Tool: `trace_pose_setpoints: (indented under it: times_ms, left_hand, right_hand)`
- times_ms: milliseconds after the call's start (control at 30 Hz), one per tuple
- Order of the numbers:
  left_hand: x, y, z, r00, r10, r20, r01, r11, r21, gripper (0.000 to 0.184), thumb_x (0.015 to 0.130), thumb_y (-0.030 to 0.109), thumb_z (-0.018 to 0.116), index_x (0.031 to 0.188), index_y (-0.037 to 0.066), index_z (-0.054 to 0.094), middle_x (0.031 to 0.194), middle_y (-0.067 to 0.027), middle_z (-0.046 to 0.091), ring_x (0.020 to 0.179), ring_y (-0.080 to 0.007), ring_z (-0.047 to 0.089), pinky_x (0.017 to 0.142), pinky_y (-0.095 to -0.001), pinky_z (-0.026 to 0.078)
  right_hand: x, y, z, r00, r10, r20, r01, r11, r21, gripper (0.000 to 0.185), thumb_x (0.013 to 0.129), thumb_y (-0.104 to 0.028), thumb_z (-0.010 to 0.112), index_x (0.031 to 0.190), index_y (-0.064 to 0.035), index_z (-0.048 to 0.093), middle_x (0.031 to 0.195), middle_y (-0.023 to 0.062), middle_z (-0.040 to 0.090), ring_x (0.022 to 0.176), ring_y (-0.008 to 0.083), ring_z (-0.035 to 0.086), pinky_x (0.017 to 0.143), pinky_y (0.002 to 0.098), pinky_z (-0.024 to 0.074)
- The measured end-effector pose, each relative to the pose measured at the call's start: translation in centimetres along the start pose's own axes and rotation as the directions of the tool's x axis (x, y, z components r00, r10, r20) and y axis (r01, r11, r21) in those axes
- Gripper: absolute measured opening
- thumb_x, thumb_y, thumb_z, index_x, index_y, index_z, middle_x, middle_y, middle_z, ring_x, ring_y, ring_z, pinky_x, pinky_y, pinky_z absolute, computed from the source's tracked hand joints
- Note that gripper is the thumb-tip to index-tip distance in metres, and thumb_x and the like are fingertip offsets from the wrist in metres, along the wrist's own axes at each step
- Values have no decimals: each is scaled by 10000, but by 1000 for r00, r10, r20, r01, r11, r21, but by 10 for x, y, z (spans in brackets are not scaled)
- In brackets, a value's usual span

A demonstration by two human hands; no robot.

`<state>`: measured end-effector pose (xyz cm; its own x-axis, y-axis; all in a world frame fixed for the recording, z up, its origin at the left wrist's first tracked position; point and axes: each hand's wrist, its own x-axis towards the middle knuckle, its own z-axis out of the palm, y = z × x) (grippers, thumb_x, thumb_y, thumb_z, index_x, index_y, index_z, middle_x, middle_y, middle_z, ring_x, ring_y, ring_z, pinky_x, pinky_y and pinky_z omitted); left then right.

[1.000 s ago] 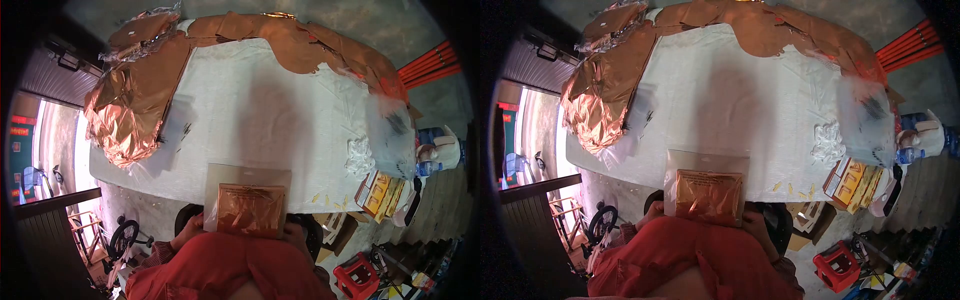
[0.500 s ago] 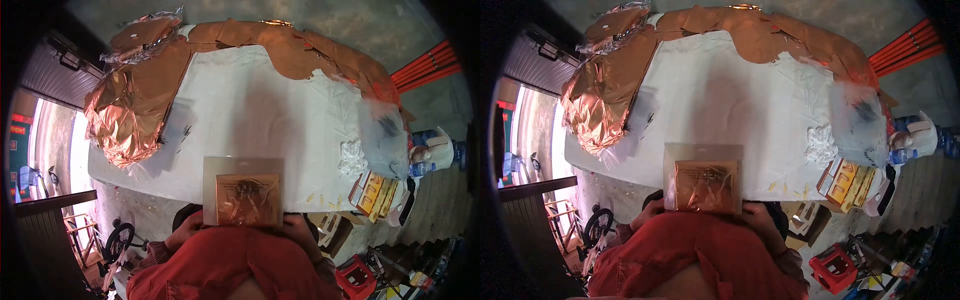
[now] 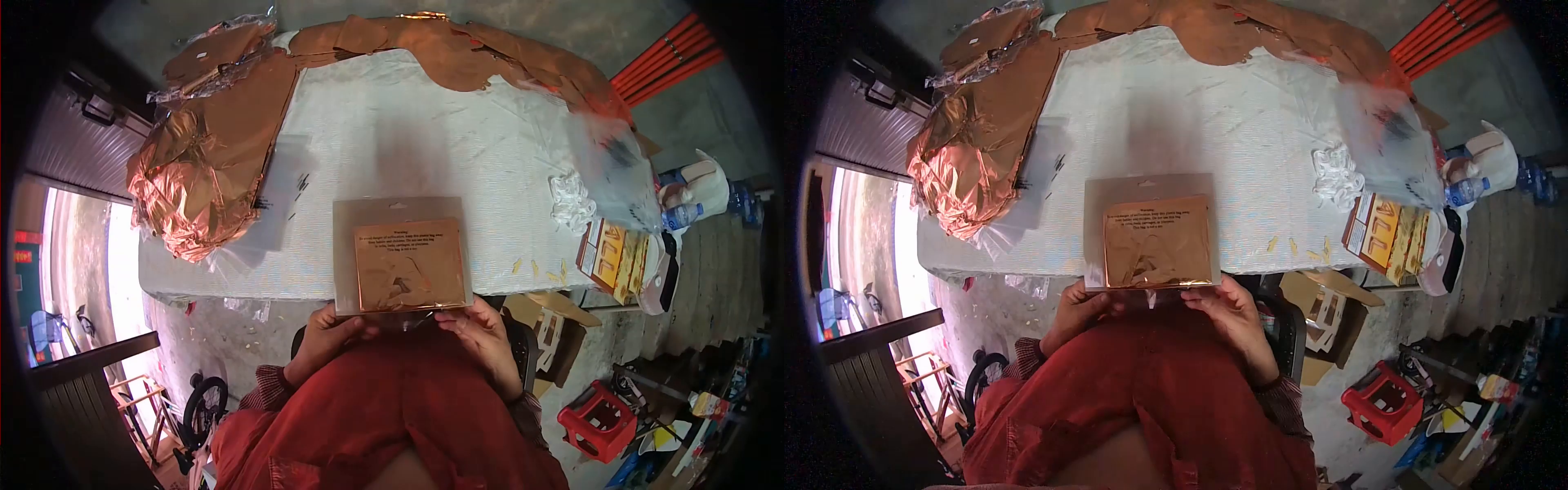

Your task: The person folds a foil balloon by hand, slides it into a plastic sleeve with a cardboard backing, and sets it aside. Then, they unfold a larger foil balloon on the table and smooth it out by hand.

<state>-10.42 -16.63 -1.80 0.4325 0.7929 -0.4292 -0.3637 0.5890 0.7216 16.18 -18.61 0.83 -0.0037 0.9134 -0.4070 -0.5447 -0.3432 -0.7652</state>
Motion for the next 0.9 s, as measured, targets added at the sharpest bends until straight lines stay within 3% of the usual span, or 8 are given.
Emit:
trace_pose_setpoints:
  times_ms: [67, 267, 333, 500, 900]
  left_hand:
    - [1, 5, 3, 1000, 3, 5, -3, 998, 62, 190, 919, 95, 611, 1093, 24, 638, 938, -74, 693, 816, -129, 660, 742, -259, 532]
    - [15, -24, -7, 997, 38, -69, -21, 973, 231, 143, 916, 113, 627, 1027, 24, 637, 863, -47, 692, 781, -105, 642, 702, -235, 512]
    - [16, -34, -10, 993, 12, -119, 17, 970, 242, 134, 919, 118, 627, 1015, 25, 635, 856, -41, 688, 762, -94, 632, 682, -225, 500]
    - [11, -32, 3, 984, 159, -80, -146, 977, 154, 118, 926, 137, 624, 976, 32, 645, 829, -22, 672, 726, -77, 608, 647, -208, 471]
    - [10, -39, -5, 990, 117, -78, -114, 993, 39, 102, 929, 84, 595, 994, 23, 644, 835, -54, 660, 671, -109, 613, 633, -251, 508]
  right_hand:
    - [3, 4, -12, 992, -64, 111, 78, 988, -132, 210, 912, -18, 571, 1116, 30, 579, 966, 119, 664, 769, 196, 663, 622, 277, 529]
    - [13, 19, -28, 989, -91, 116, 125, 938, -323, 194, 916, -40, 592, 1097, 30, 583, 920, 117, 662, 727, 179, 659, 611, 270, 525]
    - [12, 22, -28, 990, -96, 99, 124, 938, -324, 182, 916, -38, 594, 1084, 31, 587, 899, 118, 661, 715, 176, 657, 608, 273, 527]
    - [9, 30, -28, 991, -112, 69, 125, 965, -229, 148, 925, -23, 573, 1060, 35, 593, 852, 119, 658, 696, 169, 654, 596, 281, 533]
    - [11, 34, -20, 992, -125, -4, 118, 946, -301, 129, 905, 37, 538, 991, 50, 632, 730, 109, 648, 597, 147, 622, 538, 251, 497]
